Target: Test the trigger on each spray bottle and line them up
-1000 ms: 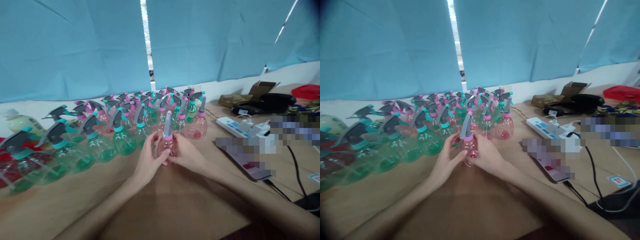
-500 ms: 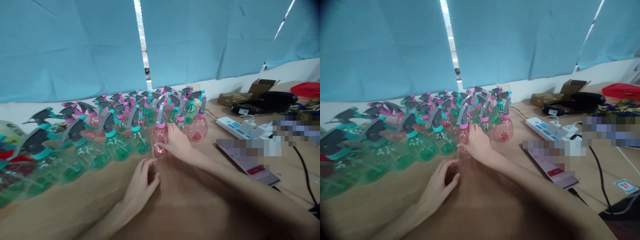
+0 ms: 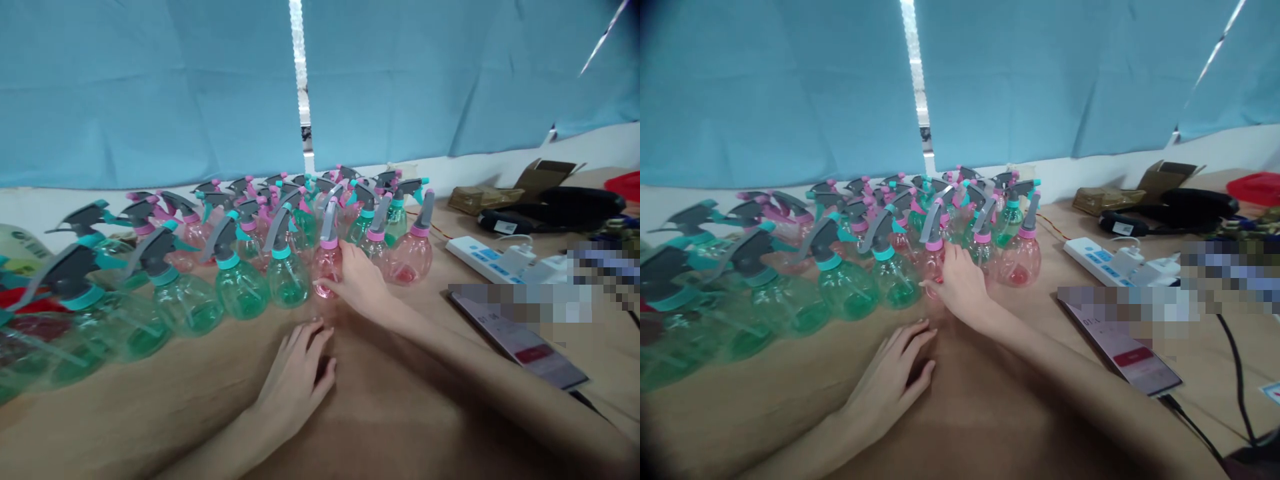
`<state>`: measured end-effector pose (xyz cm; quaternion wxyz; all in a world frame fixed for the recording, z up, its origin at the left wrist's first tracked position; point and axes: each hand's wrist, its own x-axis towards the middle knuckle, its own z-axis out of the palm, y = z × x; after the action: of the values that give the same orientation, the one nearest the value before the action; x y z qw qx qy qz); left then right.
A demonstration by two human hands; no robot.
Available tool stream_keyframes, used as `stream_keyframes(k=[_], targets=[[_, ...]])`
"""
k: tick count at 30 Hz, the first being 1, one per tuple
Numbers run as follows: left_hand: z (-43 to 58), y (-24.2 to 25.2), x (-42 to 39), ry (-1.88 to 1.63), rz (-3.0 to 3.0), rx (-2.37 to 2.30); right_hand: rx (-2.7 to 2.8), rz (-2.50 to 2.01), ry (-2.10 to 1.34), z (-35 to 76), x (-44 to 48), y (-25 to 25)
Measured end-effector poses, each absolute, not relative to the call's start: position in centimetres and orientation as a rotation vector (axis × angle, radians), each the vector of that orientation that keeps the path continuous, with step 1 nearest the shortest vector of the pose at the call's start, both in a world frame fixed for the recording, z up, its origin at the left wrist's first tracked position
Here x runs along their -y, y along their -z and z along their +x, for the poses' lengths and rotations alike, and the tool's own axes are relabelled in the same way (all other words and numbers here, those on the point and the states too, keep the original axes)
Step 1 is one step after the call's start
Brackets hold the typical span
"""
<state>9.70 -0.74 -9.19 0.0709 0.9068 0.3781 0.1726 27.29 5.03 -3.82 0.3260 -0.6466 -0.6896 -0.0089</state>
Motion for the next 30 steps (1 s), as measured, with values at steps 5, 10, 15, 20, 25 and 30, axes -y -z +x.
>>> stream_keyframes(k=[5, 10, 15, 20, 25, 30], targets=[[9.8, 9.3, 0.6, -0.531, 2.737, -1.136, 1.810, -1.654, 0.078, 28.0, -4.4, 3.7], [9.8, 9.1, 0.7, -0.520, 2.718, -1.137, 1.783, -1.551, 0.166, 30.8, -2.5, 3.3], [9.6, 9.2, 0.5, -0.575, 2.686, -1.136, 1.686, -1.654, 0.251, 34.1, -1.2, 3.2], [9.6, 9.2, 0.3, -0.581, 2.664, -1.140, 1.594, -1.705, 0.329, 35.0, -1.9, 3.7], [9.6, 8.7, 0.4, -0.596, 2.644, -1.155, 1.558, -1.758, 0.223, 34.0, -3.6, 3.5], [9.8, 8.2, 0.4, -0.610, 2.621, -1.159, 1.530, -1.840, 0.151, 33.4, -5.0, 3.4]])
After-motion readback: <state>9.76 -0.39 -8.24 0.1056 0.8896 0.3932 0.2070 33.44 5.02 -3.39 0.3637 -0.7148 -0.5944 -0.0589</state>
